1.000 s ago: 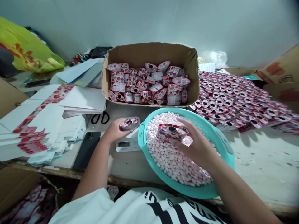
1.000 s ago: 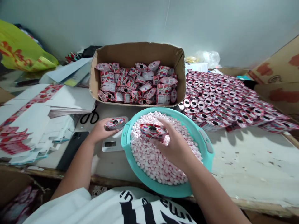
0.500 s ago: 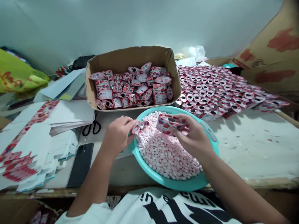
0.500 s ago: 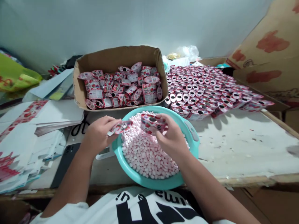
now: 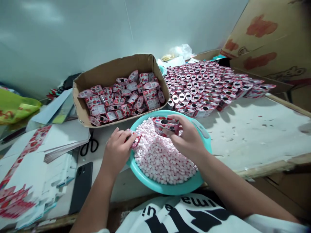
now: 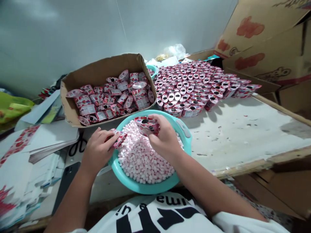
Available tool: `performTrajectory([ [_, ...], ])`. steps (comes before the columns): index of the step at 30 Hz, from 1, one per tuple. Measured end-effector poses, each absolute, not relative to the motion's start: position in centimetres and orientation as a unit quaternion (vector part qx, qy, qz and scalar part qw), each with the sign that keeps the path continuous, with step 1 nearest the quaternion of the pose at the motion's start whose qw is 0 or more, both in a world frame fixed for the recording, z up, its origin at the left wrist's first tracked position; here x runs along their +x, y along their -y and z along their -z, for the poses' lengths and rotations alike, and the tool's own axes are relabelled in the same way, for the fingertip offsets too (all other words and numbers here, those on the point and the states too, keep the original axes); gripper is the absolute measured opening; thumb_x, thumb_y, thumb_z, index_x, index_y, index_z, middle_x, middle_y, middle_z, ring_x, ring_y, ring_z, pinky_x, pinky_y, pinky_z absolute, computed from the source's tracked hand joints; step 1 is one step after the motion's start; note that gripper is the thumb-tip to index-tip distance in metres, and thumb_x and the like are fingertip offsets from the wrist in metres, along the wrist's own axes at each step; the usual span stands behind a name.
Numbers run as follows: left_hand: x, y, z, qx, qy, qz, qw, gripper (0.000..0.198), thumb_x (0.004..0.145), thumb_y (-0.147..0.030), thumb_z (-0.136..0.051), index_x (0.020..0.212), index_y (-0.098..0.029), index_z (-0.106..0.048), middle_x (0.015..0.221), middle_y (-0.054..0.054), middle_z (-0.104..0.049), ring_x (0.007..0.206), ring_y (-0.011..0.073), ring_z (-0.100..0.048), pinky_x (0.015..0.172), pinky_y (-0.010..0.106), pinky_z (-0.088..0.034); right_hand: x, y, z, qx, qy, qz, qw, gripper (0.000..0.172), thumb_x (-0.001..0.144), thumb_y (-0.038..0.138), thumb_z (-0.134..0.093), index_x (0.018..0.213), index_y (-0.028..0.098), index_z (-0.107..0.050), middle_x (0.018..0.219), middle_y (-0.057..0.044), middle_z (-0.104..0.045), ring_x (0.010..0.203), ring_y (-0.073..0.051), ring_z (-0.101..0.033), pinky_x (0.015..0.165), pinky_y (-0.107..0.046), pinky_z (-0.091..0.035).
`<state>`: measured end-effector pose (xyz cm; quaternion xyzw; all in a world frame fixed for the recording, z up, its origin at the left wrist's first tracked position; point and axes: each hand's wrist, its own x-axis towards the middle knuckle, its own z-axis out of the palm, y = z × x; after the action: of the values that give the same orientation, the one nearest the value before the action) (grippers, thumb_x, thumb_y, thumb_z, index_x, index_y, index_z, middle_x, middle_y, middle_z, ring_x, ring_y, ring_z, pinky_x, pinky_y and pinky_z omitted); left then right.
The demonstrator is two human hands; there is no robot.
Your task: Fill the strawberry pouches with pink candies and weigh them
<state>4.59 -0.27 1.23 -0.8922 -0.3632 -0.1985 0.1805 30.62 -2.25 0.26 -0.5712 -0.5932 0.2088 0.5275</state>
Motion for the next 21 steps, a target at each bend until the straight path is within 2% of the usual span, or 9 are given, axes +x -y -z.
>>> performTrajectory([
  [7, 4.5, 0.2, -1.5, -0.902, 0.373, 0.185, 0.116, 0.037, 0.091, -0.012, -0.055, 0.124, -0.021, -0.068, 0.114, 0.008, -0.071, 0.109, 0.0246, -0.063, 0.116, 0.052, -0.034, 30.7, 2.4, -0.4, -0.575, 0.587, -0.224, 0.524, 0.035, 0.078, 0.024, -0.067, 0.113, 0.020, -0.064, 0.101, -0.005, -0.069, 0.069, -0.017, -0.058, 0.069, -0.035, -0.053],
  [13, 4.6, 0.3, -1.9, -0.900, 0.394, 0.174, 0.074, 0.036, 0.092, -0.017, -0.056, 0.125, -0.023, -0.067, 0.118, 0.006, -0.070, 0.110, 0.0235, -0.064, 0.120, 0.051, -0.026, 30.6, 2.3, -0.4, -0.568, 0.590, -0.226, 0.527, 0.034, 0.078, 0.023, -0.067, 0.112, 0.021, -0.064, 0.102, -0.005, -0.070, 0.070, -0.017, -0.058, 0.071, -0.036, -0.053],
  [16, 4.5, 0.6, -2.0, -0.895, 0.396, 0.180, 0.097, 0.039, 0.092, -0.015, -0.054, 0.128, -0.023, -0.065, 0.123, 0.007, -0.069, 0.116, 0.0250, -0.062, 0.121, 0.052, -0.023, 30.6, 2.4, -0.5, -0.567, 0.599, -0.212, 0.524, 0.034, 0.078, 0.022, -0.066, 0.112, 0.021, -0.064, 0.101, -0.006, -0.070, 0.071, -0.018, -0.059, 0.069, -0.036, -0.053],
  [21, 4.2, 1.1, -2.1, -0.877, 0.419, 0.179, 0.155, 0.037, 0.090, -0.009, -0.053, 0.122, -0.022, -0.068, 0.118, 0.007, -0.071, 0.113, 0.0259, -0.064, 0.122, 0.052, -0.021, 30.7, 2.5, -0.7, -0.565, 0.613, -0.190, 0.518, 0.033, 0.079, 0.023, -0.066, 0.112, 0.022, -0.064, 0.103, -0.007, -0.070, 0.073, -0.020, -0.060, 0.070, -0.037, -0.054],
])
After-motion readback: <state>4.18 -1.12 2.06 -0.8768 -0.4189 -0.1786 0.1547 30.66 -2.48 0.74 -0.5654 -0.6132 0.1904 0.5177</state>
